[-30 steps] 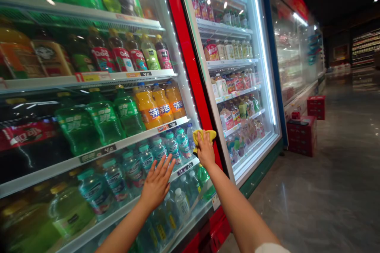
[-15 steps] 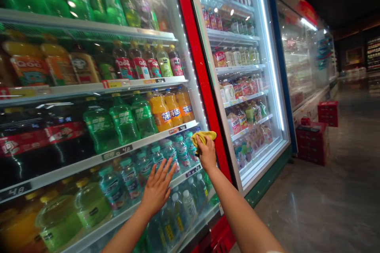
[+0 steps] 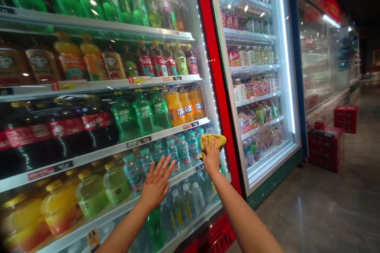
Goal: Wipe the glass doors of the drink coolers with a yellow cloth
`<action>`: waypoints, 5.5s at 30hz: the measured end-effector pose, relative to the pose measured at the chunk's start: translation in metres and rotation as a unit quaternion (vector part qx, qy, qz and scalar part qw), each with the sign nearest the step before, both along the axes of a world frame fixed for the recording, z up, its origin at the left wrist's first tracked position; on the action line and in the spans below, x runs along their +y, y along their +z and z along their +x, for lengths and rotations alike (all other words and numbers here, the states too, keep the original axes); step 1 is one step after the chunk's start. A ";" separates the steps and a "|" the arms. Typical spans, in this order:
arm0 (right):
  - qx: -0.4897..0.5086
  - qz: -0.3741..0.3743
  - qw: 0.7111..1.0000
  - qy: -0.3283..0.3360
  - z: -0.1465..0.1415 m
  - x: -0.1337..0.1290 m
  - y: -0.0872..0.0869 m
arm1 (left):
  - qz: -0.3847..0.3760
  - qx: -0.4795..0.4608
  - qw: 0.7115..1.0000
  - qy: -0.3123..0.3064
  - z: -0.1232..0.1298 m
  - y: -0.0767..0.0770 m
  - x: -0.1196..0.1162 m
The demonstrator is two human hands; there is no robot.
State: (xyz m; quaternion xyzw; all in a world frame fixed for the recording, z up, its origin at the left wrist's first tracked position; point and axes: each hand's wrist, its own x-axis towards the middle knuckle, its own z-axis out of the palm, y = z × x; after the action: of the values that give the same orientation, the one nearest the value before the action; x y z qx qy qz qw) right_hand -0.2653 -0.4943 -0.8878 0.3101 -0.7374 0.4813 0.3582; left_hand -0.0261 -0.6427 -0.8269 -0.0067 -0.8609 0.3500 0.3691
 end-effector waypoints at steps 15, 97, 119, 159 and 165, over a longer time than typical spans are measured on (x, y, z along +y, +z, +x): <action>-0.005 0.012 1.000 -0.006 0.041 -0.027 0.008 | 0.009 -0.016 1.000 0.014 0.054 -0.006 -0.027; 0.118 -0.048 0.979 0.162 0.123 -0.018 0.028 | 0.060 -0.029 0.993 -0.100 0.010 0.029 -0.025; 0.219 0.117 0.927 0.281 0.127 -0.029 0.025 | 0.047 -0.067 0.991 -0.109 0.049 0.043 0.005; 0.200 0.085 0.953 0.213 0.155 -0.047 0.032 | -0.015 0.022 1.000 0.009 0.103 0.010 -0.066; 0.225 0.142 0.951 0.160 0.171 -0.056 0.020 | 0.019 0.026 0.998 0.060 0.132 -0.004 -0.066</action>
State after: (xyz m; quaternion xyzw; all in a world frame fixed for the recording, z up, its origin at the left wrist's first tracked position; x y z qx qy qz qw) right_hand -0.0940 -0.5501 -0.8678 0.5719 -0.6389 0.3408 0.3855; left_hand 0.1055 -0.7092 -0.8308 0.0611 -0.8563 0.3556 0.3697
